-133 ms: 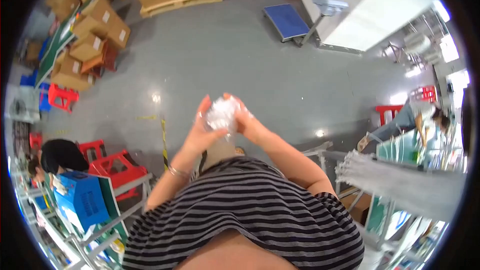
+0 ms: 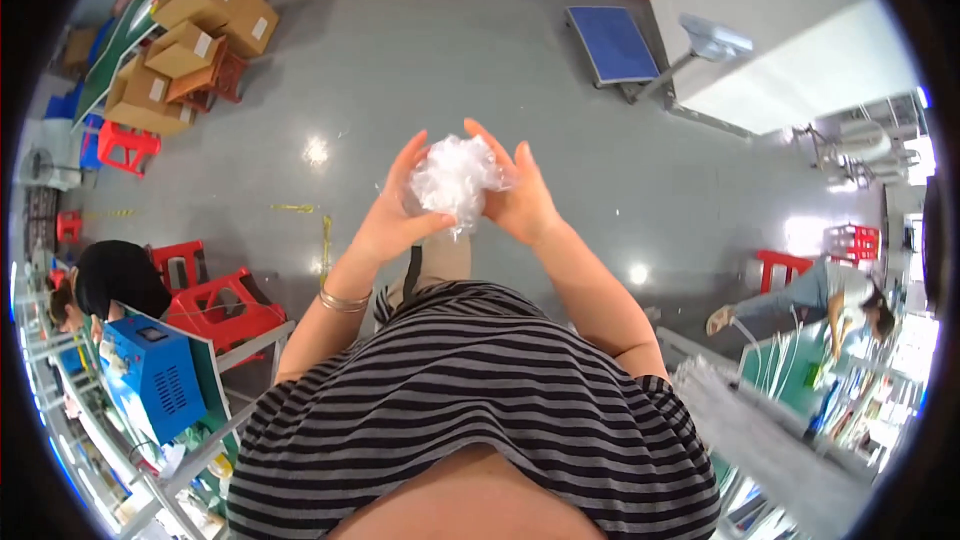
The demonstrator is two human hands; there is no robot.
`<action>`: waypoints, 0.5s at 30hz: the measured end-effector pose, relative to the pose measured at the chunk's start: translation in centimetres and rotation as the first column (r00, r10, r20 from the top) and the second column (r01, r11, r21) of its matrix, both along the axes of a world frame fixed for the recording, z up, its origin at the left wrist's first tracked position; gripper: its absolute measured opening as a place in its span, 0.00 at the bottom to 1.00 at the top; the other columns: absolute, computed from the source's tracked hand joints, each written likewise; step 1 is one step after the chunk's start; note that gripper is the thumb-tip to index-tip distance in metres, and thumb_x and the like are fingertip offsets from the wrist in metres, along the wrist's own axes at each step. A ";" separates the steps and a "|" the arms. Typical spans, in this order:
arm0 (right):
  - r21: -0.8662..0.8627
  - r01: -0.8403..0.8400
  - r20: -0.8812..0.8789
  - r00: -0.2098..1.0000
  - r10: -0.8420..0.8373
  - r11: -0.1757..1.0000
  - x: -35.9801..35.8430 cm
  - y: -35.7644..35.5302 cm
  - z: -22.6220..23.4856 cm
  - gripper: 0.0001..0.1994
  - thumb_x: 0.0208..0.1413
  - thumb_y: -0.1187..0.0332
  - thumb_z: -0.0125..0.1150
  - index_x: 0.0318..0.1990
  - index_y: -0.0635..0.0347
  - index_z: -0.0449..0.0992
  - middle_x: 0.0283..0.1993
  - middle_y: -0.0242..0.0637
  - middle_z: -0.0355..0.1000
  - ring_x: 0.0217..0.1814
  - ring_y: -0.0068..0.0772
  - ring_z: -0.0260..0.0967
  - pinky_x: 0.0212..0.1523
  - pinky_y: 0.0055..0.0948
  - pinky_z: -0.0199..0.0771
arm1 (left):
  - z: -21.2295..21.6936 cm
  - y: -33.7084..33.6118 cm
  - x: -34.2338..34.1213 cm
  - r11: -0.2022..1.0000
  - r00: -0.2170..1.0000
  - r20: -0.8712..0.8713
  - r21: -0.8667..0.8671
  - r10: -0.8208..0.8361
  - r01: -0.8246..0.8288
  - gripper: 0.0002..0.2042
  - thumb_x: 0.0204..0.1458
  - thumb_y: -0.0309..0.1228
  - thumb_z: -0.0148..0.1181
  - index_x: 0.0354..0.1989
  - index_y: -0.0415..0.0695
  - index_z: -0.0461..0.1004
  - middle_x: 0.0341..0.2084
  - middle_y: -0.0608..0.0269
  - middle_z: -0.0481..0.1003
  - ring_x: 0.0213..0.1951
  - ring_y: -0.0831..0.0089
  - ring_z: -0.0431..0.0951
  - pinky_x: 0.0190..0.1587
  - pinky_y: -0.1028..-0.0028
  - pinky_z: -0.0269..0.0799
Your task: Manually sorting small white plastic components on a blue tray at a factory workbench.
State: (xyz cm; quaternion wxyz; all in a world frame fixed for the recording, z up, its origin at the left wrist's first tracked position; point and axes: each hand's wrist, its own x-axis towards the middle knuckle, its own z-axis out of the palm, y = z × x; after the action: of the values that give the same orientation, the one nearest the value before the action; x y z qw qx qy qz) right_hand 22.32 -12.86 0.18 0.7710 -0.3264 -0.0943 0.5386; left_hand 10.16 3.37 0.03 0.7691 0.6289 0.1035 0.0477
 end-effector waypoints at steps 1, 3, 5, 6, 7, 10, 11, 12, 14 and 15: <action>0.001 -0.010 -0.006 1.000 0.010 1.000 4.0 1.9 -0.9 0.41 0.59 0.29 0.32 0.73 0.44 0.48 0.74 0.32 0.51 0.75 0.43 0.47 0.70 0.50 0.51 | -0.3 2.1 4.2 1.000 0.999 0.040 0.004 -0.014 0.014 0.53 0.40 0.27 0.75 0.73 0.44 0.42 0.66 0.50 0.53 0.68 0.59 0.55 0.68 0.62 0.53; 0.096 -0.004 0.088 0.996 -0.004 0.995 11.1 6.1 -2.2 0.39 0.62 0.32 0.28 0.74 0.45 0.47 0.74 0.32 0.50 0.76 0.42 0.47 0.71 0.48 0.51 | -1.2 6.4 11.4 0.997 0.997 0.056 0.057 -0.048 0.045 0.54 0.41 0.26 0.74 0.73 0.43 0.40 0.67 0.51 0.52 0.68 0.60 0.54 0.68 0.63 0.54; 0.047 0.002 0.117 0.993 -0.007 0.999 18.1 9.1 -2.9 0.38 0.63 0.34 0.29 0.74 0.46 0.46 0.75 0.34 0.49 0.76 0.41 0.46 0.71 0.46 0.49 | -1.6 9.4 19.3 0.998 0.997 0.062 -0.028 -0.049 0.051 0.48 0.42 0.25 0.73 0.71 0.40 0.48 0.63 0.54 0.60 0.63 0.65 0.62 0.64 0.66 0.61; -0.009 0.004 0.148 0.989 -0.003 1.000 21.7 10.0 -2.9 0.37 0.65 0.36 0.31 0.74 0.47 0.45 0.75 0.35 0.48 0.76 0.40 0.45 0.72 0.44 0.47 | -1.8 10.8 23.3 0.997 0.996 0.069 -0.031 -0.065 0.067 0.48 0.42 0.25 0.73 0.71 0.40 0.48 0.63 0.54 0.60 0.63 0.65 0.62 0.64 0.66 0.61; -0.013 0.026 0.155 0.988 -0.024 1.000 25.4 10.6 -3.2 0.37 0.65 0.36 0.31 0.74 0.47 0.45 0.75 0.35 0.48 0.76 0.40 0.45 0.72 0.44 0.47 | -2.2 12.4 27.5 0.992 0.992 -0.045 -0.058 -0.115 0.112 0.42 0.43 0.24 0.72 0.67 0.39 0.54 0.58 0.56 0.66 0.59 0.69 0.67 0.60 0.68 0.64; -0.175 0.064 0.599 0.799 0.054 0.982 35.4 11.8 -2.3 0.32 0.69 0.53 0.43 0.74 0.53 0.43 0.74 0.40 0.47 0.76 0.35 0.42 0.73 0.34 0.40 | -3.4 14.7 39.1 0.980 0.967 -0.162 -0.057 -0.197 0.190 0.32 0.43 0.23 0.71 0.59 0.38 0.65 0.49 0.60 0.73 0.51 0.74 0.73 0.55 0.72 0.70; -0.158 0.103 0.610 0.792 0.015 0.982 38.3 11.5 -2.0 0.32 0.69 0.53 0.43 0.74 0.53 0.43 0.74 0.40 0.47 0.76 0.35 0.42 0.73 0.34 0.40 | -3.6 15.5 42.5 0.980 0.964 -0.173 -0.030 -0.200 0.198 0.28 0.43 0.22 0.71 0.55 0.37 0.69 0.45 0.62 0.76 0.48 0.76 0.75 0.52 0.73 0.71; -0.175 0.134 0.588 0.809 -0.006 0.975 41.5 10.8 -2.4 0.32 0.69 0.52 0.42 0.74 0.53 0.43 0.75 0.39 0.47 0.76 0.35 0.42 0.72 0.36 0.43 | -3.4 16.0 46.3 0.971 0.958 -0.161 -0.013 -0.236 0.237 0.28 0.43 0.22 0.71 0.55 0.37 0.69 0.45 0.62 0.76 0.48 0.76 0.75 0.52 0.73 0.71; -0.248 0.278 0.507 0.854 -0.120 0.928 47.1 9.4 -3.1 0.32 0.68 0.52 0.43 0.74 0.53 0.46 0.74 0.38 0.49 0.75 0.35 0.46 0.69 0.39 0.49 | -4.0 16.7 53.9 0.922 0.927 -0.189 0.158 -0.322 0.353 0.27 0.42 0.21 0.70 0.53 0.37 0.70 0.44 0.61 0.76 0.48 0.75 0.75 0.51 0.72 0.72; -0.305 0.377 0.452 0.866 -0.215 0.875 49.8 8.7 -3.6 0.31 0.68 0.53 0.45 0.73 0.53 0.48 0.73 0.38 0.51 0.74 0.35 0.49 0.67 0.39 0.53 | -4.8 17.5 57.9 0.913 0.924 -0.176 0.175 -0.339 0.369 0.27 0.42 0.21 0.70 0.53 0.37 0.70 0.44 0.61 0.76 0.48 0.75 0.75 0.51 0.72 0.72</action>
State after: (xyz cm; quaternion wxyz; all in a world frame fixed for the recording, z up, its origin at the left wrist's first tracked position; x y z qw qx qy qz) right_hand 72.12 -4.13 -3.46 0.7304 -0.5854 -0.0922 0.3398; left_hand 68.04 20.91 -4.72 0.6867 0.7148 0.0366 -0.1271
